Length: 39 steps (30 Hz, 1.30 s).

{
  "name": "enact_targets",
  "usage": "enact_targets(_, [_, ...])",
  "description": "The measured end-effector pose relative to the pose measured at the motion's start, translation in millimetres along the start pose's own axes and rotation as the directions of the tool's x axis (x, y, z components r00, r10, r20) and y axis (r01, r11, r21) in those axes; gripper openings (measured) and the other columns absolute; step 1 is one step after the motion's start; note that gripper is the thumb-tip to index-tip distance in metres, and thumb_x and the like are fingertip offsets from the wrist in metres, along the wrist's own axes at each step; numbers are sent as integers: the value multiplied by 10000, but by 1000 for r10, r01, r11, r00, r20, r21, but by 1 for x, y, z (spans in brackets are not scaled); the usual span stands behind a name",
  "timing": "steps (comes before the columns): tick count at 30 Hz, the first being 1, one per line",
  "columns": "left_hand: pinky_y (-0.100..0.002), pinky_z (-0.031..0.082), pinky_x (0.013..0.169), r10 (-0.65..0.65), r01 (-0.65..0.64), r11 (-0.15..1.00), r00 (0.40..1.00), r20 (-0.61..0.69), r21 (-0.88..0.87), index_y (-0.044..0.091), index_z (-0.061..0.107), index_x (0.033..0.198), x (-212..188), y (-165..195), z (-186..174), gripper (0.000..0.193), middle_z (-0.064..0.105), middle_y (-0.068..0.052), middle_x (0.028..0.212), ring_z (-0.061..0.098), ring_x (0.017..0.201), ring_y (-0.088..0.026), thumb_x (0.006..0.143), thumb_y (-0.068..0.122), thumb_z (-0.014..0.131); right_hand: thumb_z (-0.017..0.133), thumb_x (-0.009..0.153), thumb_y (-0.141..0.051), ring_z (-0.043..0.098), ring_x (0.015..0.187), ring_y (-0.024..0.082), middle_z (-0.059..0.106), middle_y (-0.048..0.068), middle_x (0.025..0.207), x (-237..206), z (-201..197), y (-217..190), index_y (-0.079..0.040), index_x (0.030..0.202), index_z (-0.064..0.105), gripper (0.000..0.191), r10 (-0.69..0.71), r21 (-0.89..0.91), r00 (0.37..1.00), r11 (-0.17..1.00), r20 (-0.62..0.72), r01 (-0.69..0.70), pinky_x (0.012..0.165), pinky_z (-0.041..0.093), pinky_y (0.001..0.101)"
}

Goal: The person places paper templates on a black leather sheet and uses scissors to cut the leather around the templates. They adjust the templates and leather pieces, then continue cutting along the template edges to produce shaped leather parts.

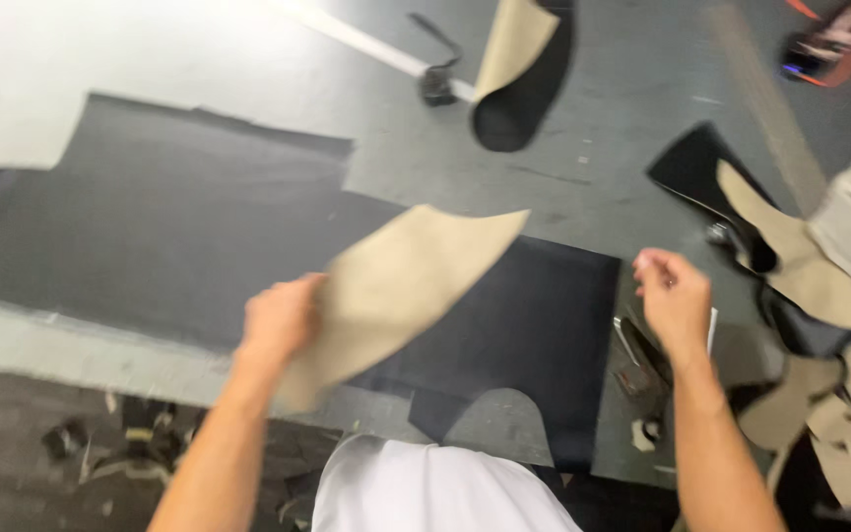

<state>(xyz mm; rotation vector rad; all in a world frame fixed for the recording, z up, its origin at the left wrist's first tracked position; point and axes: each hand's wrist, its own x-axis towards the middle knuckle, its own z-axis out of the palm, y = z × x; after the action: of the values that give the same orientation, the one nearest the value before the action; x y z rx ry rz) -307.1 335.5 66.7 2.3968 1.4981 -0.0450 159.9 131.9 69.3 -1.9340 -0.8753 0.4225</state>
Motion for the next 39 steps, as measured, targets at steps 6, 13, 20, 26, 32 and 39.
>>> enact_targets(6, [-603, 375, 1109, -3, 113, 971, 888, -461, 211, 63, 516, 1543, 22, -22, -36, 643, 555, -256, 1423, 517, 1347, -425, 932, 190, 667, 724, 1022, -186, 635, 1034, 356, 702, 148, 1144, 36, -87, 4, -70, 1153, 743, 175, -124, -554, 951, 830, -285, -58, 965, 485, 470])
enact_targets(13, [-732, 101, 1131, -83, 52, 994, 929, -359, -96, 148, 362, 1594, -5, 49, 40, 791, 203, -319, 1648, 142, 1523, -490, 930, 509, 597, 767, 944, -294, 512, 1236, 455, 565, 247, 1346, 70, -116, 32, -44, 1302, 674, 447, -7, -656, 944, 721, -330, -224, 1036, 390, 501])
enact_targets(20, [-700, 84, 1179, -111, 77, 989, 953, -283, -127, 188, 369, 1580, -36, 106, 82, 732, 180, -273, 1651, 142, 1537, -466, 944, 476, 591, 576, 996, -67, 692, 976, 412, 719, 240, 1003, 82, -134, 54, 24, 1089, 753, 220, -209, -595, 889, 800, -407, -84, 894, 522, 493])
enact_targets(26, [-672, 157, 1174, 80, -115, 975, 980, -180, -191, 176, 419, 1513, -58, 161, 95, 713, 245, -273, 1622, 202, 1499, -474, 893, 389, 701, 540, 1122, 53, 688, 1030, 214, 720, 163, 1116, 83, -131, -10, 93, 1196, 698, 179, -574, -247, 774, 817, -268, 521, 920, 525, 318])
enact_targets(32, [-493, 331, 1189, 205, -228, 778, 973, -108, -585, 99, 312, 1582, -44, 175, 26, 899, 314, -289, 1592, 340, 1460, -453, 877, 404, 778, 600, 1206, -23, 631, 965, 118, 684, 75, 1121, 43, -84, -133, 65, 1278, 672, 135, -365, 508, 908, 754, -205, 417, 901, 502, 235])
enact_targets(39, [-439, 248, 1253, 287, -395, 278, 904, -317, -876, 1, 159, 1632, -49, 133, -35, 1004, 271, -263, 1679, 257, 1577, -374, 908, 311, 781, 629, 1177, -76, 681, 1024, 141, 696, 90, 1158, -21, 27, -264, 33, 1292, 618, 160, -541, 246, 825, 788, -162, 565, 911, 533, 257])
